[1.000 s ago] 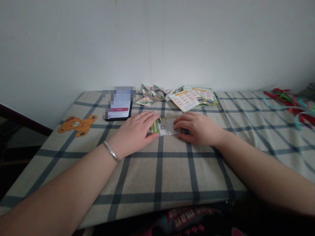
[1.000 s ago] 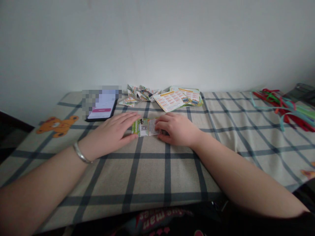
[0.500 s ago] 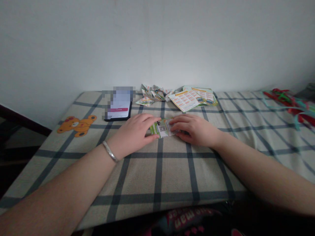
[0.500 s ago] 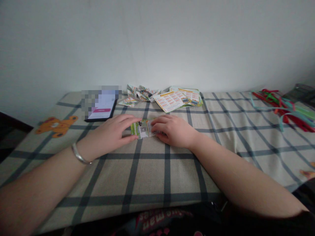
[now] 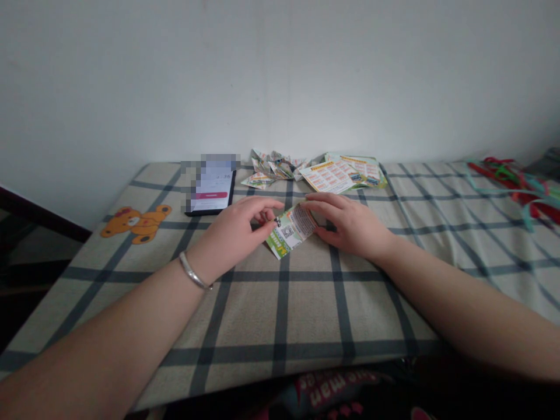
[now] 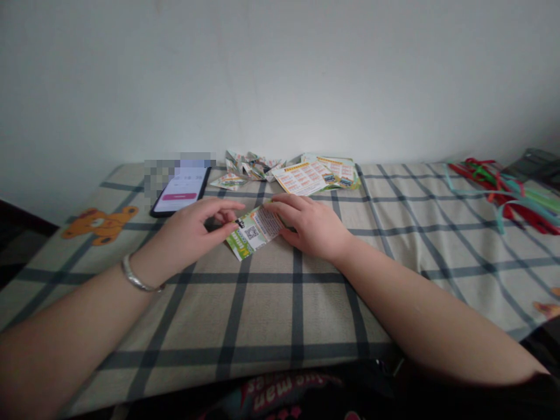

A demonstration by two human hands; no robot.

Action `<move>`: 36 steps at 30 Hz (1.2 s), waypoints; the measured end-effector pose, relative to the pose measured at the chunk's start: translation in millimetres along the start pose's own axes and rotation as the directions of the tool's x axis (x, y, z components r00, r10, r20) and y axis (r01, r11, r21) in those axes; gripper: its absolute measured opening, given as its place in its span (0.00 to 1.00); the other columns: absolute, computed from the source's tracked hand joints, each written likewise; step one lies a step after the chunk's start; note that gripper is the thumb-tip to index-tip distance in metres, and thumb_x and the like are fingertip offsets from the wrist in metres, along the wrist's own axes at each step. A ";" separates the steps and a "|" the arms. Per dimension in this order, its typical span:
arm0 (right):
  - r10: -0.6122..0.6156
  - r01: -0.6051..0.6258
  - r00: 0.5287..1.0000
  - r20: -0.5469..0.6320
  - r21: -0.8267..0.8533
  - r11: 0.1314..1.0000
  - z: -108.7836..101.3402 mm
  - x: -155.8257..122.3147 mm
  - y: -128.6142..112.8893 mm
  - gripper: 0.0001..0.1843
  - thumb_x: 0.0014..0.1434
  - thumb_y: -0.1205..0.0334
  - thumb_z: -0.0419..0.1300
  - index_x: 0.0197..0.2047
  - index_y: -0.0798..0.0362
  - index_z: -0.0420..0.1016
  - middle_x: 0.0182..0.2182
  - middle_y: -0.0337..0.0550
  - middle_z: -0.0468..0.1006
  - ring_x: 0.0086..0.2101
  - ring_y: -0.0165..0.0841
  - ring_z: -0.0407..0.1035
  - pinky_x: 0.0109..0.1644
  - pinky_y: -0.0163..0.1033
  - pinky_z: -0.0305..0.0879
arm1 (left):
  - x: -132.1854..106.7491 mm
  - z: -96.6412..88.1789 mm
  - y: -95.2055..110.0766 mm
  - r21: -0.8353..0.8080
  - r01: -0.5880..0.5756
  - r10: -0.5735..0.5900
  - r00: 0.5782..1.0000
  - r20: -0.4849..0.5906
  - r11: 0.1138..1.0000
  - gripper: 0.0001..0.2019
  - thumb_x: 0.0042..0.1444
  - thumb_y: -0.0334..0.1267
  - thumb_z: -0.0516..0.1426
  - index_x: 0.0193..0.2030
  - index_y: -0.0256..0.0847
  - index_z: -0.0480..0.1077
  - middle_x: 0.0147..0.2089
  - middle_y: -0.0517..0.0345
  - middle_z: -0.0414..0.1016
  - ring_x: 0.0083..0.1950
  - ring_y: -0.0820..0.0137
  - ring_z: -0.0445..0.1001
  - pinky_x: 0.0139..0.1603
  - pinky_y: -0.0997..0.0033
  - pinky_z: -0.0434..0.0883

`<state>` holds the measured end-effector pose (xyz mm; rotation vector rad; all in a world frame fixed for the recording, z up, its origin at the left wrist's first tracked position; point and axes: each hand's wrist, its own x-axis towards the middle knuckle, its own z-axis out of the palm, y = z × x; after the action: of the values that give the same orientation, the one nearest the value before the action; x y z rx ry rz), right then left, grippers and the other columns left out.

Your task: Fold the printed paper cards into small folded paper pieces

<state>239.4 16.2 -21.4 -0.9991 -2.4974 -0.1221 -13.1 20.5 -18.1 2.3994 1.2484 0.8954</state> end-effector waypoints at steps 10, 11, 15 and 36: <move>0.057 -0.065 0.994 -0.098 -0.076 0.995 -6.1 -1.9 -3.8 0.17 0.63 0.61 0.57 0.55 0.51 0.72 0.44 0.45 0.80 0.41 0.37 0.74 0.41 0.40 0.68 | -3.7 -9.3 13.5 0.119 -0.243 0.264 0.937 -0.227 0.963 0.07 0.61 0.32 0.55 0.41 0.40 0.74 0.41 0.56 0.77 0.44 0.69 0.75 0.48 0.66 0.73; 0.057 -0.065 0.991 -0.119 -0.067 0.996 -6.5 -2.0 -4.5 0.15 0.63 0.61 0.57 0.53 0.51 0.73 0.42 0.45 0.80 0.40 0.37 0.74 0.40 0.39 0.67 | -4.2 -10.3 15.1 0.134 -0.271 0.296 0.928 -0.226 0.953 0.06 0.61 0.31 0.55 0.41 0.40 0.74 0.40 0.56 0.77 0.44 0.69 0.75 0.48 0.66 0.73; 0.055 -0.059 0.983 -0.175 -0.015 0.998 -6.8 -2.9 -5.3 0.10 0.64 0.61 0.56 0.45 0.51 0.77 0.37 0.43 0.81 0.37 0.34 0.74 0.38 0.37 0.66 | -4.4 -11.1 18.1 0.167 -0.375 0.404 0.894 -0.196 0.912 0.06 0.60 0.29 0.56 0.39 0.40 0.75 0.37 0.56 0.77 0.43 0.68 0.75 0.47 0.64 0.73; 0.055 -0.038 0.983 -0.175 0.099 0.994 -6.1 -5.7 0.3 0.09 0.61 0.67 0.58 0.44 0.51 0.77 0.44 0.44 0.82 0.42 0.35 0.76 0.46 0.40 0.71 | -4.8 -5.3 12.5 -0.004 -0.443 0.441 0.893 0.087 0.897 0.07 0.61 0.34 0.57 0.44 0.42 0.75 0.41 0.58 0.79 0.42 0.72 0.77 0.45 0.71 0.74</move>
<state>245.6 11.4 -18.4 -0.9622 -2.2944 -0.0731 -10.8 9.2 -9.5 2.7571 0.6825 0.8852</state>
